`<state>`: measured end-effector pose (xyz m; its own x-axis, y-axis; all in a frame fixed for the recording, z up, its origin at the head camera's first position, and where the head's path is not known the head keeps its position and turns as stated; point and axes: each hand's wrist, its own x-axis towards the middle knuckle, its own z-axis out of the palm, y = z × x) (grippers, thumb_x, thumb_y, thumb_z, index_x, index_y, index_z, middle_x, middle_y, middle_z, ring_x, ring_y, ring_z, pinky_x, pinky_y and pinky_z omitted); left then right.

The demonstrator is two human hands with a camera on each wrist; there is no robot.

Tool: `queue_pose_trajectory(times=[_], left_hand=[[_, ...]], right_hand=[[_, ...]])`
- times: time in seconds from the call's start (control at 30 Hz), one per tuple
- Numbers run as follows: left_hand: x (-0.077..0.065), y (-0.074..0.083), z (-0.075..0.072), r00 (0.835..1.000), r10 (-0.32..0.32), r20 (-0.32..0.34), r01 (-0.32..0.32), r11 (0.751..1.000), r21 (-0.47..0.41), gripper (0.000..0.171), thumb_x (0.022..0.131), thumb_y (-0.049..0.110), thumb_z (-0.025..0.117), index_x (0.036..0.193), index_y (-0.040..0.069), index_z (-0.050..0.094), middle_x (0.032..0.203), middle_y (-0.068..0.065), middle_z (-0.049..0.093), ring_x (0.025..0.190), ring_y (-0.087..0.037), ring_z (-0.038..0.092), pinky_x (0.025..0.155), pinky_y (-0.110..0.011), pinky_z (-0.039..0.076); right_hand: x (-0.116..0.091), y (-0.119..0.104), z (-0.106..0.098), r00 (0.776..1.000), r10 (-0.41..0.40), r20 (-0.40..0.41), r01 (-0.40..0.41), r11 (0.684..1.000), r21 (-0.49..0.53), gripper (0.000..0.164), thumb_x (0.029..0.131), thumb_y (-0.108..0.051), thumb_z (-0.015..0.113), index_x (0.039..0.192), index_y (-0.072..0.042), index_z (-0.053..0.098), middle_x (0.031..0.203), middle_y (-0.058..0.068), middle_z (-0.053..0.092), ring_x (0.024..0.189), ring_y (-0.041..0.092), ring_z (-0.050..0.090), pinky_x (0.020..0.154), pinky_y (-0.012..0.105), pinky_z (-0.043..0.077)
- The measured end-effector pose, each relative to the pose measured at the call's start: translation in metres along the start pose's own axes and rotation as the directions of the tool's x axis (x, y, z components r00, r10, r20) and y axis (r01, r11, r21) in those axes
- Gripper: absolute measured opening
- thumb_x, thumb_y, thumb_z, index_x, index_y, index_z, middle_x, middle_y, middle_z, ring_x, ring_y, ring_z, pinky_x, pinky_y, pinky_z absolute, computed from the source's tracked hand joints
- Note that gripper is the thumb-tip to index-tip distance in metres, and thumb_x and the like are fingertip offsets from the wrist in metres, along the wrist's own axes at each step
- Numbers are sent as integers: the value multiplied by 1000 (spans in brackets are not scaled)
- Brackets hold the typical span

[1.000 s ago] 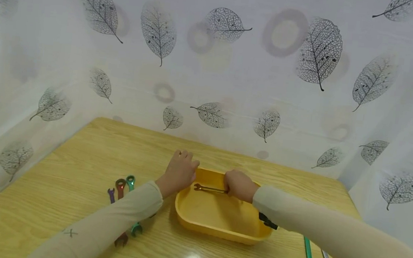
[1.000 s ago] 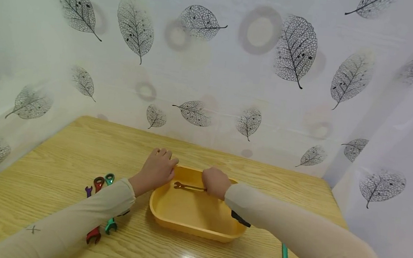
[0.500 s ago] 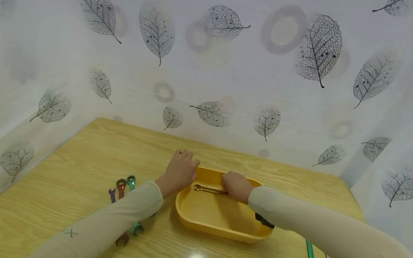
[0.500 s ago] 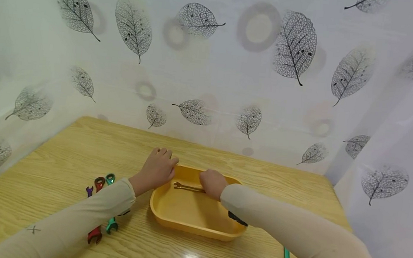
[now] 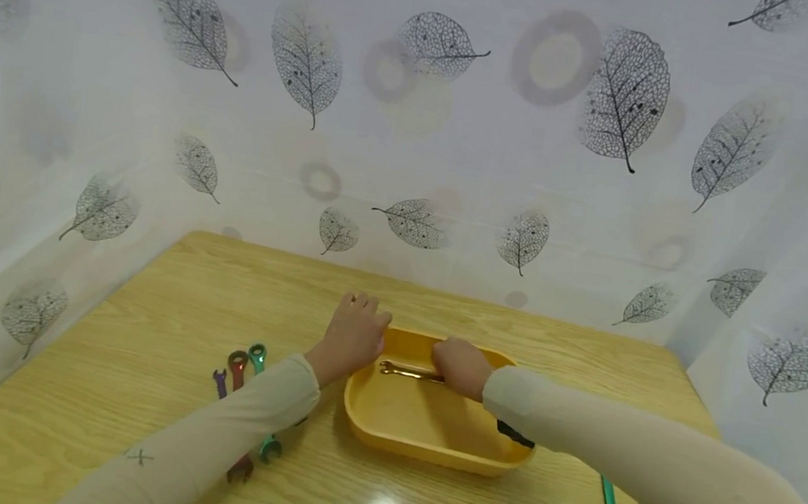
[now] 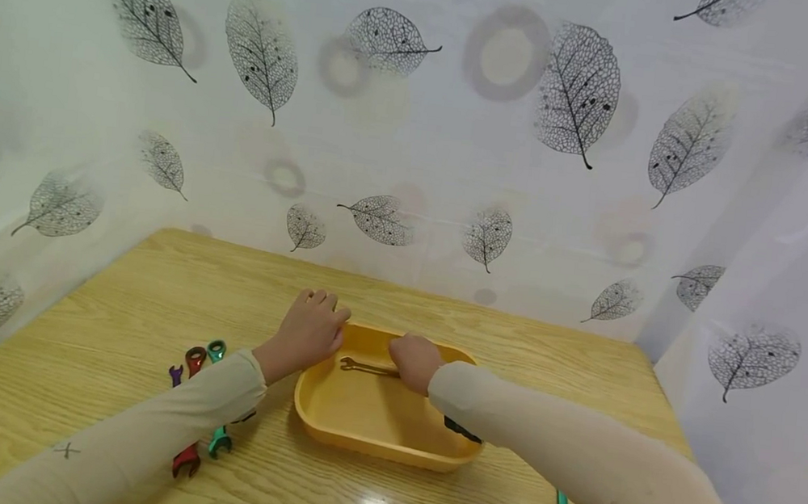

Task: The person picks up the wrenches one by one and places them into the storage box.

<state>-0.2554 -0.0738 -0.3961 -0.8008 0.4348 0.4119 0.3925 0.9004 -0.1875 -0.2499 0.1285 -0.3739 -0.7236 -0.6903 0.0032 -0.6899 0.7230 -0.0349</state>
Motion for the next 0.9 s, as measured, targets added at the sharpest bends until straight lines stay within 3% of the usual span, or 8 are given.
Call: queue_pose_trajectory(times=[0.1,0.2,0.3,0.43,0.7,0.9], left_hand=[[0,1,0,1000,0,-5,0,1000,12,15,80,25,65,90,15,66,91,-8,65,91,-25,58,88,-43,45],[-1,1,0,1000,-1,-18,2,1000,23,15,79,27,65,90,15,66,89,-7,64,90,-25,58,86,-42,45],[-1,1,1,1000,-4,-22,5,999,32,17,79,27,66,91,16,67,89,-7,64,90,-24,58,85,-42,46],[-1,1,2,1000,-8,-17,9,999,46,18,79,28,65,92,16,66,90,-6,63,90,-24,58,85,-41,46],[-2,2,2,1000,-10,-23,11,999,45,18,79,28,65,91,15,66,89,-7,63,89,-25,58,84,-42,47],[-1,2,3,1000,-11,-30,13,999,53,20,79,29,66,94,15,67,91,-7,64,90,-25,58,86,-42,47]], right_hand=[[-3,-1,-5,1000,4,28,-5,1000,28,41,79,10,61,57,-12,34,53,-5,25,52,9,22,50,23,22],[-8,1,-12,999,15,47,-18,998,67,30,77,8,66,62,-8,45,57,-2,40,54,9,33,50,23,30],[-14,2,-19,998,17,55,-21,997,75,15,75,1,73,76,-2,58,72,7,59,63,14,51,57,27,45],[-22,4,-29,998,26,49,-29,997,69,19,73,-6,77,87,1,66,84,12,67,71,19,60,66,32,52],[-51,9,-57,992,118,-44,-114,989,98,21,79,-14,73,95,-2,68,85,9,69,73,16,62,66,30,52],[-80,17,-65,968,197,-154,-182,977,110,17,81,-16,71,95,-6,69,88,7,69,77,19,63,68,33,52]])
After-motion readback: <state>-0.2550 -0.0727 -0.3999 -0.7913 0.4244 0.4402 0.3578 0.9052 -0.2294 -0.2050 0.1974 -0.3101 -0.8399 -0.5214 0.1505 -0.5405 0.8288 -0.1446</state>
